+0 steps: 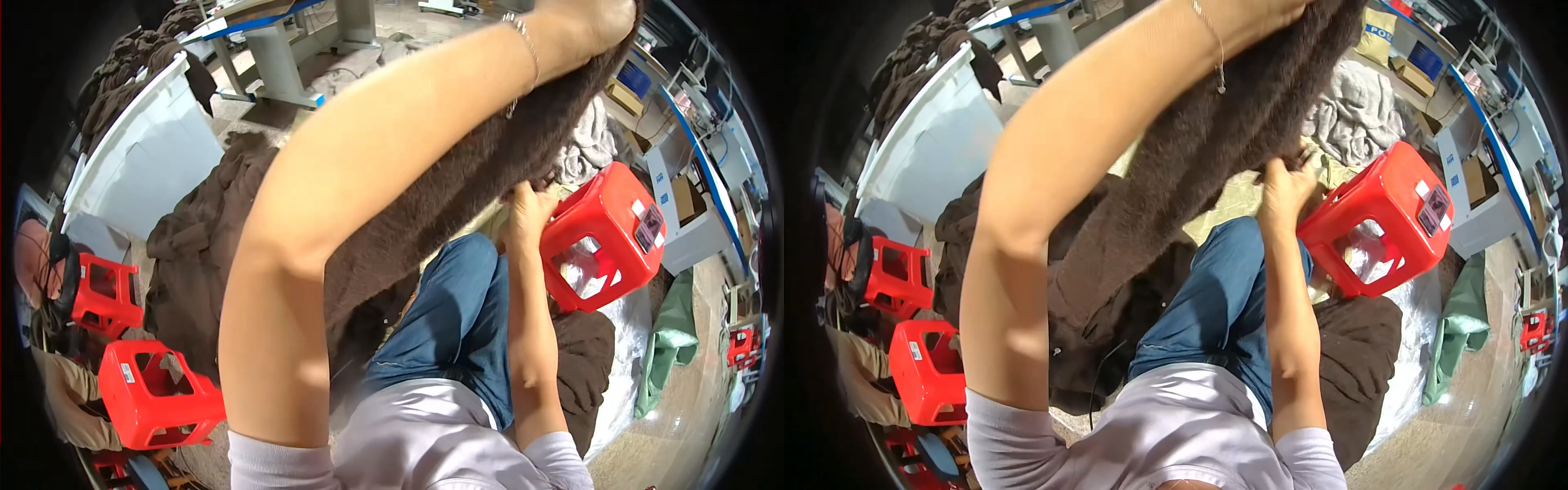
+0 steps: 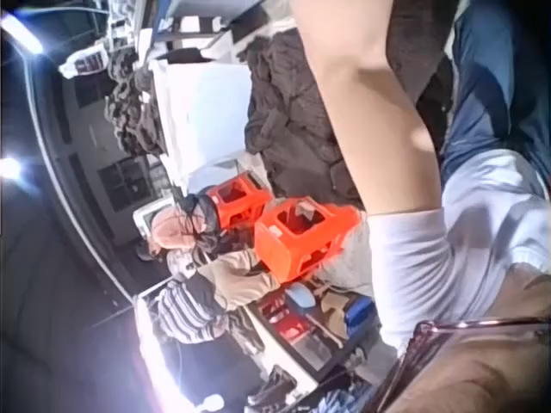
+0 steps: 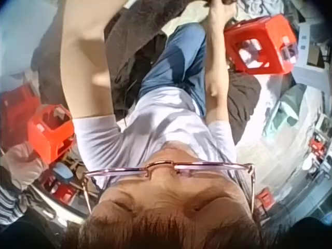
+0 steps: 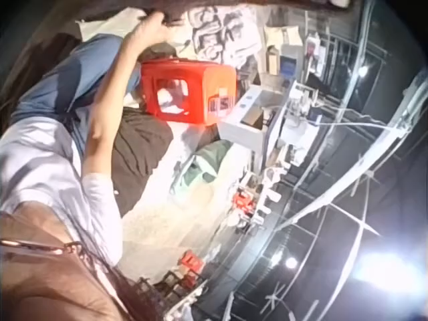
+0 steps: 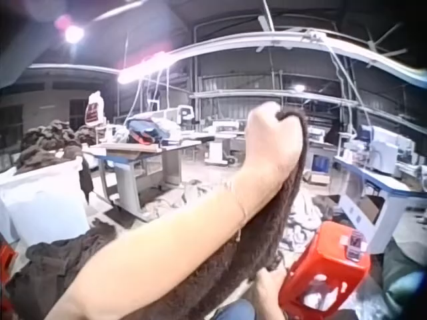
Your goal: Attaching or checking snap buttons on brown fabric garments.
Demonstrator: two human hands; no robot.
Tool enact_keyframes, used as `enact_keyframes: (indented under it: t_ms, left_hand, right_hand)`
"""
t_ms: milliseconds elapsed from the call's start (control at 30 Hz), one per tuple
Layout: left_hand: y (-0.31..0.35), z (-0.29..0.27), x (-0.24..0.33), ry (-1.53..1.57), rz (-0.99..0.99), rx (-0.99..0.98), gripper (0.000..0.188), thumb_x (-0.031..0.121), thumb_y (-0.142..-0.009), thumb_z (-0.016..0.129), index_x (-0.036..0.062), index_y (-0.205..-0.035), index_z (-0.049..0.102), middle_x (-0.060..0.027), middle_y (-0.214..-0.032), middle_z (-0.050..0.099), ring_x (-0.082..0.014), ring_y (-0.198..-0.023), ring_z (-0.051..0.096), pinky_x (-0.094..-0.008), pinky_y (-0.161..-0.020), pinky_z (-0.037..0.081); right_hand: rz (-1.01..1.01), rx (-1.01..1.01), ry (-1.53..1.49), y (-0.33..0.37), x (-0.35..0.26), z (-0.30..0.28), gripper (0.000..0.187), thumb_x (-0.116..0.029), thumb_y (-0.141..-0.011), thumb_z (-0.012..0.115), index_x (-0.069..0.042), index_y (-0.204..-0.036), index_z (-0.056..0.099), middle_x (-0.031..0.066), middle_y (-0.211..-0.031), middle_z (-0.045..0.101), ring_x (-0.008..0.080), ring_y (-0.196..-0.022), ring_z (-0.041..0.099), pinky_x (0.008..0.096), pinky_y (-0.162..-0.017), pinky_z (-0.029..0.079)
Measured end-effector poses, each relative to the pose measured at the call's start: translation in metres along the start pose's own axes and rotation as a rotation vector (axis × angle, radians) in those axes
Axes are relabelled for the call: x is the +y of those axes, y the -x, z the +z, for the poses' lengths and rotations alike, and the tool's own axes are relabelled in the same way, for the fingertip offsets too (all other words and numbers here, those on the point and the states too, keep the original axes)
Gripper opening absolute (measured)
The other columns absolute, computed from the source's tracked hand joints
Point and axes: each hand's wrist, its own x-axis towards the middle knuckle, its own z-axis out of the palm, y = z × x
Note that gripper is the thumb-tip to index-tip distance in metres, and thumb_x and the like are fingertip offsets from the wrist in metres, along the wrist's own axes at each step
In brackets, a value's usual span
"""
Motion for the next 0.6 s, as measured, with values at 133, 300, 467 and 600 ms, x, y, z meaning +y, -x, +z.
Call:
enact_keyframes:
  t_ms: [133, 300, 467, 600]
  left_hand:
    - [0.076, 0.003, 0.023, 0.071, -0.175, -0.453, 0.008, 0.004, -0.080, 0.060, -0.0033, -0.081, 0.064, -0.0061, -0.073, 0.064, -0.0130, -0.071, 0.062, -0.0268, -0.065, 0.047]
    - [0.254, -0.045, 0.093, 0.486, -0.909, -1.012, 0.025, 0.008, -0.076, 0.068, 0.0017, -0.095, 0.053, -0.0096, -0.090, 0.065, -0.0155, -0.084, 0.064, -0.0317, -0.072, 0.049]
    - [0.374, -0.116, 0.056, 0.086, -0.593, -0.850, 0.019, 0.006, -0.080, 0.070, 0.0038, -0.099, 0.068, -0.0113, -0.097, 0.066, -0.0273, -0.092, 0.064, -0.0363, -0.076, 0.053]
    - [0.417, -0.197, -0.006, -0.786, -0.902, -0.491, 0.043, 0.020, -0.081, 0.073, 0.0085, -0.120, 0.061, -0.0167, -0.125, 0.058, -0.0330, -0.122, 0.051, -0.0388, -0.102, 0.041]
  right_hand:
    - [-0.027, 0.228, 0.070, -0.027, 0.007, -0.097, 0.023, -0.011, -0.086, 0.068, -0.005, -0.108, 0.062, 0.0052, -0.093, 0.068, 0.0148, -0.068, 0.065, 0.0268, -0.051, 0.050]
    - [-0.650, -0.026, 0.990, 0.016, 0.037, -0.277, 0.042, 0.007, -0.080, 0.043, 0.000, -0.115, 0.063, 0.0097, -0.115, 0.065, 0.0056, -0.056, 0.051, 0.0202, -0.049, 0.039]
    - [0.236, 0.271, 0.892, 0.146, 0.029, -0.342, 0.018, 0.002, -0.091, 0.055, 0.001, -0.106, 0.063, 0.0043, -0.098, 0.064, 0.0134, -0.090, 0.060, 0.0268, -0.086, 0.046]
    - [0.339, 0.464, 0.746, 0.163, -0.004, -0.315, 0.014, -0.003, -0.092, 0.059, 0.002, -0.105, 0.064, 0.0060, -0.099, 0.065, 0.0138, -0.091, 0.059, 0.0264, -0.087, 0.045]
